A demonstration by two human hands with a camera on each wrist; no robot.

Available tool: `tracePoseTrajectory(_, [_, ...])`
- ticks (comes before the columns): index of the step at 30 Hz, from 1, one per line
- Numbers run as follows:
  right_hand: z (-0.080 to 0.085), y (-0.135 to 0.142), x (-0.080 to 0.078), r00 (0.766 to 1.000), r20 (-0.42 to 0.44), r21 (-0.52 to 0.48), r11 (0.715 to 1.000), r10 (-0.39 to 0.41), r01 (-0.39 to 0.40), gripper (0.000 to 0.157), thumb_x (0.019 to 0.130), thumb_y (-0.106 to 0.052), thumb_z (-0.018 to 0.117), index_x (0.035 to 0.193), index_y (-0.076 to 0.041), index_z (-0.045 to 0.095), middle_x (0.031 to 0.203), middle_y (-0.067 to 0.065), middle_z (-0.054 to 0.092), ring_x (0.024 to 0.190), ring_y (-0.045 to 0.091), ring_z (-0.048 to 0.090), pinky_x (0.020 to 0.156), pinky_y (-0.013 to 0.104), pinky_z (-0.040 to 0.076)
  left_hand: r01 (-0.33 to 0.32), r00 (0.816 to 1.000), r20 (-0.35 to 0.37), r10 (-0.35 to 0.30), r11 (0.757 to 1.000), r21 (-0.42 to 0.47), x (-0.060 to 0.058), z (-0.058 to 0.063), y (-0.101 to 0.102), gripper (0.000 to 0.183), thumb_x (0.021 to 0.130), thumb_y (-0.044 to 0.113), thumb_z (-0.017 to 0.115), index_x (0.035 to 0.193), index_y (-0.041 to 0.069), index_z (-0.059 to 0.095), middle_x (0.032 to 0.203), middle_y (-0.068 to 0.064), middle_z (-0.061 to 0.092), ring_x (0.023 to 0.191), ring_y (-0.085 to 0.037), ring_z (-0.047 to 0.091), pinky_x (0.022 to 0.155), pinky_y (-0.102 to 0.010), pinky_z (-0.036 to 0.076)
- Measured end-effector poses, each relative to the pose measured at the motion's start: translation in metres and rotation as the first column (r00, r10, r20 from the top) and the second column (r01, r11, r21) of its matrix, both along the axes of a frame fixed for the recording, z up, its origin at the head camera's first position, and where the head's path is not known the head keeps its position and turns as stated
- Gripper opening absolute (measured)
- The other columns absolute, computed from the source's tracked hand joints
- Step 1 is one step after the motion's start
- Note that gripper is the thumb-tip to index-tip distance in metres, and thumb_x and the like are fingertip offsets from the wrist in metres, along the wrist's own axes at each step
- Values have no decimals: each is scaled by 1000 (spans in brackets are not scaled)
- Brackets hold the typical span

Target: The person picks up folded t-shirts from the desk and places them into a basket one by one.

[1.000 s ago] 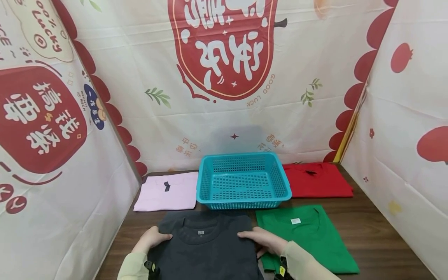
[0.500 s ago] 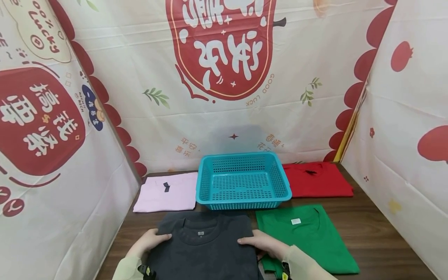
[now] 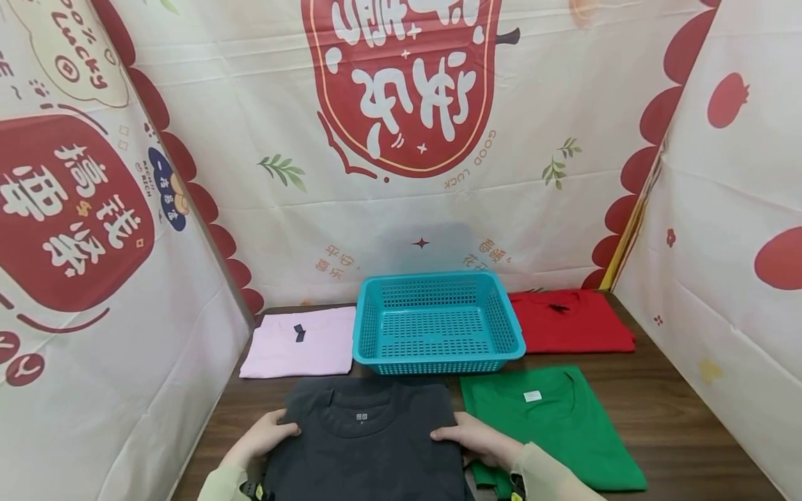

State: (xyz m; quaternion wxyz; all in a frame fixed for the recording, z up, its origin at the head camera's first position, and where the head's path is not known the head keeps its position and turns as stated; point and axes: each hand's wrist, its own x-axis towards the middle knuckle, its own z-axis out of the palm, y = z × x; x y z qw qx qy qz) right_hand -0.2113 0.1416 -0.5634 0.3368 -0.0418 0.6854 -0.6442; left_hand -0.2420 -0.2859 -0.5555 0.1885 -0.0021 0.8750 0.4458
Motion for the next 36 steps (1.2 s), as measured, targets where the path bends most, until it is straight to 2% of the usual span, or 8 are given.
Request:
tracePoseTrajectory(4, [-6,2,2,1000,10,-52,998,-22,22,52,93,-20,63,135,7,48,107,13,67,94,31,68,74,44,57,-43,997,-71,41,999,-31,2,-3,1,56,82,14,65,126,-18,51,119,-30,59,110,-44,57,92,-56,45])
tracePoseTrajectory(8, [-9,4,2,999,16,-92,995,-35,37,55,92,-16,64,137,7,44,109,13,66,96,32,67,76,45,56,-78,992,-105,74,996,-31,5,-4,1,52,81,11,66,123,-18,54,117,-30,61,109,-45,58,92,-56,45])
tracePoseTrajectory(15, [-6,4,3,998,24,-120,991,-61,64,56,92,-13,64,139,8,41,110,14,66,96,33,67,77,46,56,-86,984,-158,85,996,-5,7,-3,-1,45,81,11,66,119,-13,59,112,-24,65,103,-39,62,89,-54,48])
tracePoseTrajectory(27, [-1,4,4,998,27,-136,989,-51,54,55,90,-8,61,138,9,41,108,15,66,95,33,67,75,45,57,-97,977,-192,93,995,-8,14,5,0,42,83,10,66,118,-11,61,110,-21,66,102,-36,63,89,-53,48])
tracePoseTrajectory(36, [6,5,6,999,18,-153,988,-27,29,55,90,-8,61,139,8,40,109,16,65,96,33,66,74,45,57,-105,977,-186,99,994,-22,17,14,1,41,83,10,66,119,-10,61,111,-20,66,103,-35,63,89,-53,48])
